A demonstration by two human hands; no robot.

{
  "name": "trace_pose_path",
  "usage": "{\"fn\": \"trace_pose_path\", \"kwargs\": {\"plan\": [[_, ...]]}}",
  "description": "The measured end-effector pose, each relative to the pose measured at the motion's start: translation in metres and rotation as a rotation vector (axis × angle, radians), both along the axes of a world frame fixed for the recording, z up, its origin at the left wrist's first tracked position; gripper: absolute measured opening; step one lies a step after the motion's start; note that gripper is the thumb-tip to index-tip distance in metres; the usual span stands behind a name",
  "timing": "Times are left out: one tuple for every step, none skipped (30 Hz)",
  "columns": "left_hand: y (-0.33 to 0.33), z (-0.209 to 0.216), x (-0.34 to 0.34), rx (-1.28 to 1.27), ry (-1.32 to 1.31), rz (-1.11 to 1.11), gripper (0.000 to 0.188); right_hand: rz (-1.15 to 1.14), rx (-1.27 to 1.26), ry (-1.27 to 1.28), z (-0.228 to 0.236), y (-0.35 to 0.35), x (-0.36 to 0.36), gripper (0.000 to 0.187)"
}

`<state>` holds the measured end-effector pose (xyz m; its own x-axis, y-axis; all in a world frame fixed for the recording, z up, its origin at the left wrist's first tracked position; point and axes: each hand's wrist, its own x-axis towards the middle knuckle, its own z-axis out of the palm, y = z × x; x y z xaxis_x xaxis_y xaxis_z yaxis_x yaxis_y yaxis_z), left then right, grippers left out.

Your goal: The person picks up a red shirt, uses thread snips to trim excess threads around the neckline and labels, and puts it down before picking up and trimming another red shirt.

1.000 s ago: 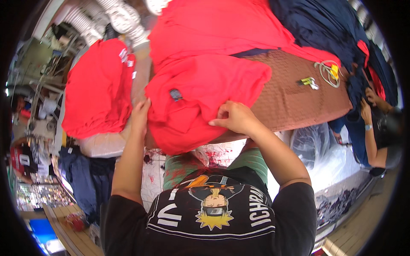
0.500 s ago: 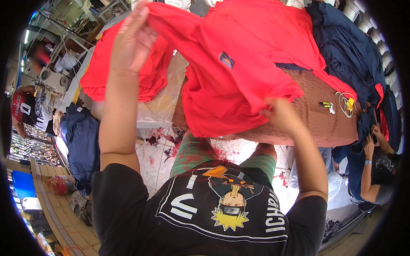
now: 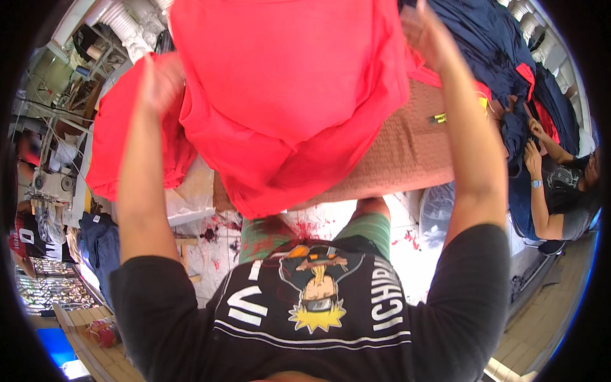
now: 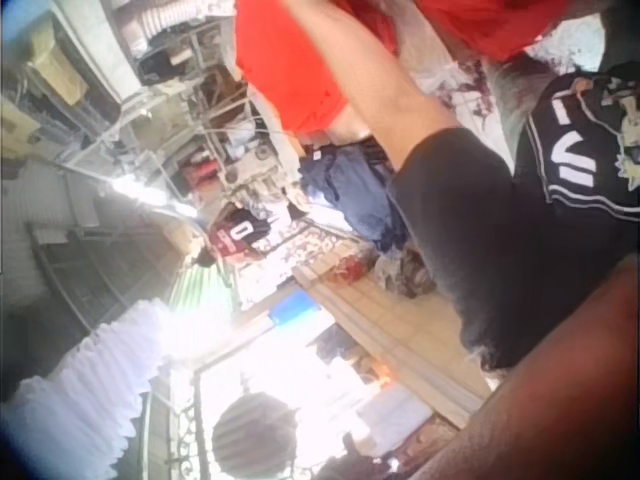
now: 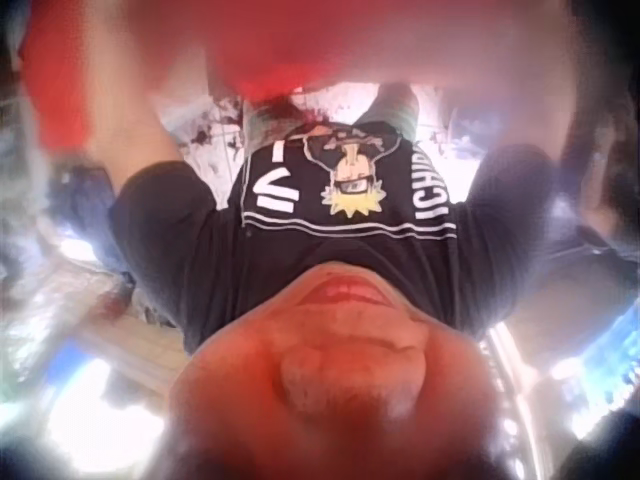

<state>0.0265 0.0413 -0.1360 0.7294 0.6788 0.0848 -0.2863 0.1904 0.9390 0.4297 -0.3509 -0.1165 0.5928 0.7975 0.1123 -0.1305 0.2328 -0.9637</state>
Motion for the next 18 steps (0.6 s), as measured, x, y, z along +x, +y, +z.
{"fn": "trace_pose_path", "kwargs": {"plan": [[-0.048,-0.039,-0.002,-0.236,0.114,-0.018,0.104,0.045,-0.118,0.117,-0.050,-0.009,-0.026,0.083],[-0.100,-0.055,-0.014,-0.299,0.224,-0.097,0.109,0.092,-0.100,0.229,-0.074,-0.013,-0.076,0.080],[-0.105,-0.084,-0.021,-0.300,0.283,-0.135,0.111,0.262,-0.138,0.313,-0.111,-0.024,-0.074,0.078],[-0.108,-0.106,-0.030,-0.308,0.140,-0.358,0.099,0.447,-0.187,0.409,-0.142,-0.029,-0.071,0.076],[-0.109,-0.117,-0.043,-0.314,0.000,-0.559,0.088,0.372,-0.150,0.398,-0.138,-0.020,-0.093,0.069],[-0.115,-0.117,-0.044,-0.144,0.148,-0.473,0.076,0.290,-0.115,0.390,-0.122,-0.004,-0.128,0.062],[-0.126,-0.116,-0.033,0.023,0.290,-0.394,0.066,0.197,-0.084,0.376,-0.112,0.001,-0.149,0.056],[-0.137,-0.110,-0.022,0.194,0.426,-0.317,0.056,0.140,-0.091,0.243,-0.108,0.002,-0.144,0.050],[-0.150,-0.076,-0.012,0.092,0.533,-0.189,0.037,0.064,-0.104,0.114,-0.106,0.003,-0.124,0.044],[-0.141,-0.055,-0.009,0.229,0.368,-0.098,0.032,0.003,-0.107,-0.020,-0.100,0.005,-0.107,0.038],[-0.139,-0.021,-0.008,0.195,0.130,0.063,0.027,0.005,-0.072,0.001,-0.086,-0.004,-0.086,0.035],[-0.120,0.013,-0.020,0.139,-0.075,-0.006,0.025,0.021,-0.028,0.023,-0.061,-0.011,-0.076,0.033],[-0.128,0.047,-0.022,0.151,-0.225,0.039,0.025,-0.089,-0.017,0.049,-0.034,-0.017,-0.083,0.032],[-0.121,0.063,-0.034,0.231,-0.231,0.044,0.026,-0.186,0.000,0.079,-0.014,-0.017,-0.097,0.031],[-0.118,0.072,-0.033,0.324,-0.078,0.073,0.026,-0.185,-0.019,-0.071,-0.008,-0.017,-0.108,0.030],[-0.110,0.086,-0.030,0.393,-0.089,0.089,0.026,-0.201,-0.056,-0.158,0.001,-0.023,-0.097,0.031],[-0.097,0.103,-0.031,0.462,-0.101,0.105,0.026,-0.218,-0.094,-0.244,0.012,-0.032,-0.075,0.031],[-0.084,0.115,-0.032,0.520,-0.106,0.118,0.026,-0.237,-0.144,-0.325,0.021,-0.040,-0.062,0.032]]}}
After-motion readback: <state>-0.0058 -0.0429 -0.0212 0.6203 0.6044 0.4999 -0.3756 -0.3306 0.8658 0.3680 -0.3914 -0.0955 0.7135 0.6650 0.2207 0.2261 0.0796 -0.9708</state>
